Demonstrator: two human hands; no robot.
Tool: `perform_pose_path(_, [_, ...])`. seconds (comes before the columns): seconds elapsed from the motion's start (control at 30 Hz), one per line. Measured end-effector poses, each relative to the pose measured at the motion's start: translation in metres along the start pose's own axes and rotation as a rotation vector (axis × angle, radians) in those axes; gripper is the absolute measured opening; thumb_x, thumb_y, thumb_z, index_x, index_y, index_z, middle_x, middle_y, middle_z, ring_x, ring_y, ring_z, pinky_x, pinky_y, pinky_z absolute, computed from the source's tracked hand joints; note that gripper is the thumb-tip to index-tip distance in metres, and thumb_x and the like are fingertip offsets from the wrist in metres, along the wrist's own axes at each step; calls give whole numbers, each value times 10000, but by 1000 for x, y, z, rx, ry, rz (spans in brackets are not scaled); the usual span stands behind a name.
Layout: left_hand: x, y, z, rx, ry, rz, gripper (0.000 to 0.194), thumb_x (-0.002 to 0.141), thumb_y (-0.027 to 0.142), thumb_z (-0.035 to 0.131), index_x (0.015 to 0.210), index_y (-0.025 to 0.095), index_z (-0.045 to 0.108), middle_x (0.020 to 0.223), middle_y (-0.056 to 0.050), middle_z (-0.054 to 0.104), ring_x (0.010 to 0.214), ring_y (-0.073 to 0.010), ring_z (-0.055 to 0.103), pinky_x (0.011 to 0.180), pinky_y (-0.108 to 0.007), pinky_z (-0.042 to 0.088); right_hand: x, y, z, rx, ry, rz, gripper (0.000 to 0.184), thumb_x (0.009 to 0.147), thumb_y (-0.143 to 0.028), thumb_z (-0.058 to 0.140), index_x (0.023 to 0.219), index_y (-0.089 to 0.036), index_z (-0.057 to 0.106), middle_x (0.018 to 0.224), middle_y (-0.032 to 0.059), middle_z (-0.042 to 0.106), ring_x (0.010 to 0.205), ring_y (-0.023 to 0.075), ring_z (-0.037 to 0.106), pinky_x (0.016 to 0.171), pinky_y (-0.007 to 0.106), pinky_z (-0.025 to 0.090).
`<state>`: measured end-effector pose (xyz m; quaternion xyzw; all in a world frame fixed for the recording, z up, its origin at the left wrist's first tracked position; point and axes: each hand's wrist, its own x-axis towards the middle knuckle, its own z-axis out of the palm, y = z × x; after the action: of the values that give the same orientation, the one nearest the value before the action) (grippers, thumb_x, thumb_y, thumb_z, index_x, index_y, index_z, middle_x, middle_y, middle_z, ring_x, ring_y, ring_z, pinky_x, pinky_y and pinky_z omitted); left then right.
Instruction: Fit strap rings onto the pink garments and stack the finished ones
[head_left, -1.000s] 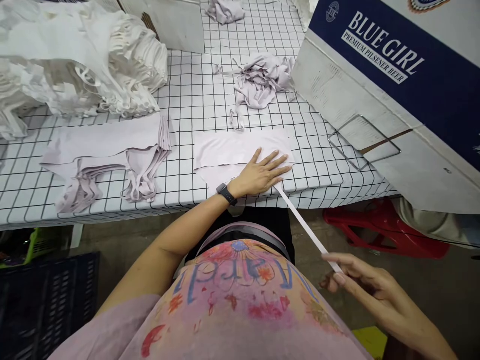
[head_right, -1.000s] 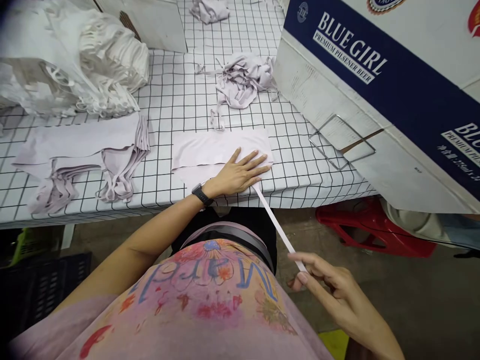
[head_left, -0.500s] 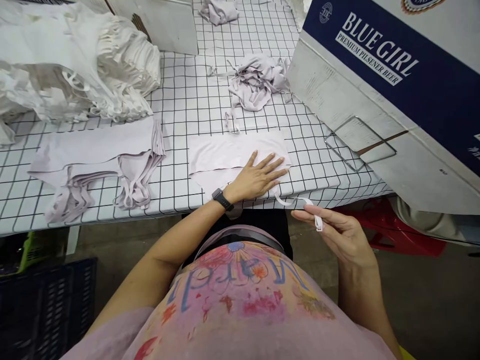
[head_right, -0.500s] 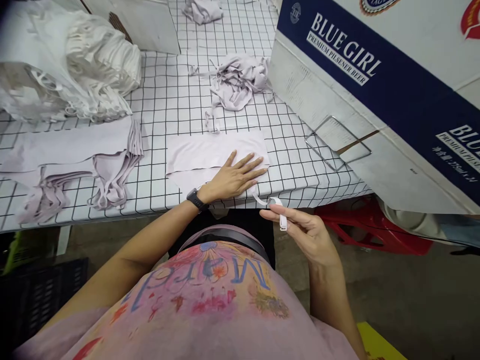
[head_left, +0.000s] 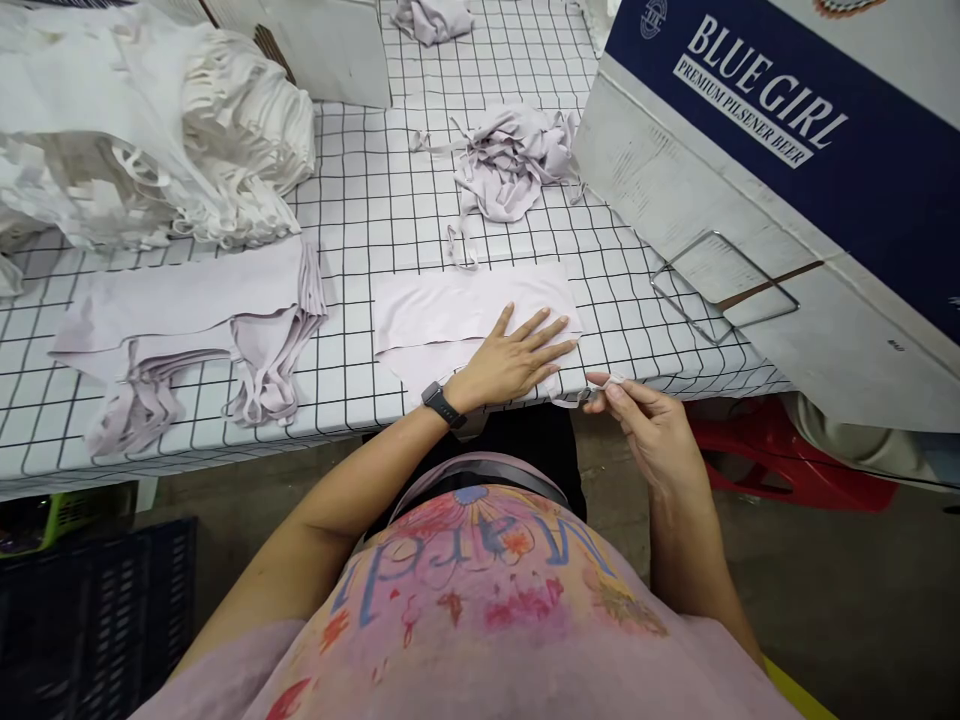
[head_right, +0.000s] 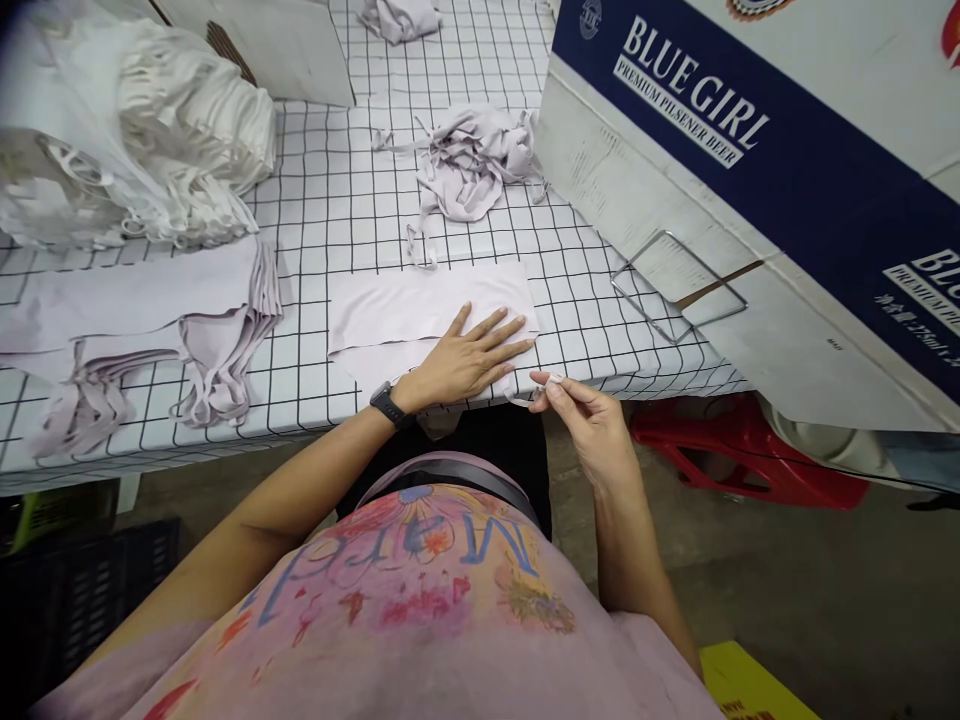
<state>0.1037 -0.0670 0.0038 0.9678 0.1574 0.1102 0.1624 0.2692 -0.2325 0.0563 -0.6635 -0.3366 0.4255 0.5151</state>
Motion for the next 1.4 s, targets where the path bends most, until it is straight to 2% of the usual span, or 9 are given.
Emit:
perform_pose_path(0.1, [0,-3,-9,-128,5,-17,507,1090,393,364,1591,318,372,1694,-43,334,1599,-271,263,1305,-649,103,1,-6,2,-76,95,-98,177,894,-422,766,929,-257,821,997,41,763,952,209,711,966,393,552])
perform_pose_path(0.2, [-4,-13,-24,-311,163,-95,483,1089,355,380,1558,239,400,1634,-95,441,1531,-210,396,1281,-509,312,1,-12,3,-117,170,-191,141,890,-375,772,960,-267,827,1062,51,755,1090,233,690,975,386,548])
perform_pose_path(0.3, [-13,-26,-36,-304,302,-184,354,1045,331,503,1367,206,582,1416,-112,630,1342,-224,556,1140,-449,481,3,-10,4,-83,198,-164,158,890,-384,770,941,-245,826,995,67,779,1015,250,715,913,405,573])
perform_pose_path(0.37, [-18,-32,-38,-214,273,-190,268,1005,297,573,1238,191,651,1299,-110,673,1227,-250,587,1055,-457,520,6,-5,7,-34,215,-123,168,865,-385,793,930,-232,818,974,69,789,906,234,726,851,395,587])
perform_pose_path(0.57, [-19,-31,-37,-19,91,-143,219,983,200,534,1149,158,671,1234,-122,670,1107,-253,585,921,-408,516,23,1,26,80,192,-62,197,807,-378,827,920,-220,802,860,46,761,736,172,686,704,320,579])
perform_pose_path(0.8, [-6,-29,-40,49,46,-193,234,962,121,500,1052,144,715,1138,-106,706,1059,-258,581,854,-403,482,43,-11,52,123,111,-5,194,796,-379,828,829,-197,768,738,25,721,518,93,490,473,239,443])
perform_pose_path(0.97, [0,-38,-39,-143,130,-244,170,988,262,610,973,183,760,1059,-72,709,999,-226,604,871,-401,496,56,-11,65,165,46,91,253,765,-409,838,809,-176,750,631,4,673,446,78,493,397,206,379])
perform_pose_path(1.17, [4,-45,-35,-389,242,-338,117,917,225,726,810,180,745,912,-34,723,893,-184,624,834,-357,491,71,-8,81,111,-8,168,297,777,-432,801,721,-156,705,438,-29,559,346,66,440,349,176,314])
perform_pose_path(1.4, [0,-43,-28,-350,284,-294,115,917,216,713,806,190,729,936,-16,743,924,-188,622,866,-387,433,84,-5,88,75,72,131,219,804,-280,699,619,-171,657,490,-10,621,371,77,511,373,166,378])
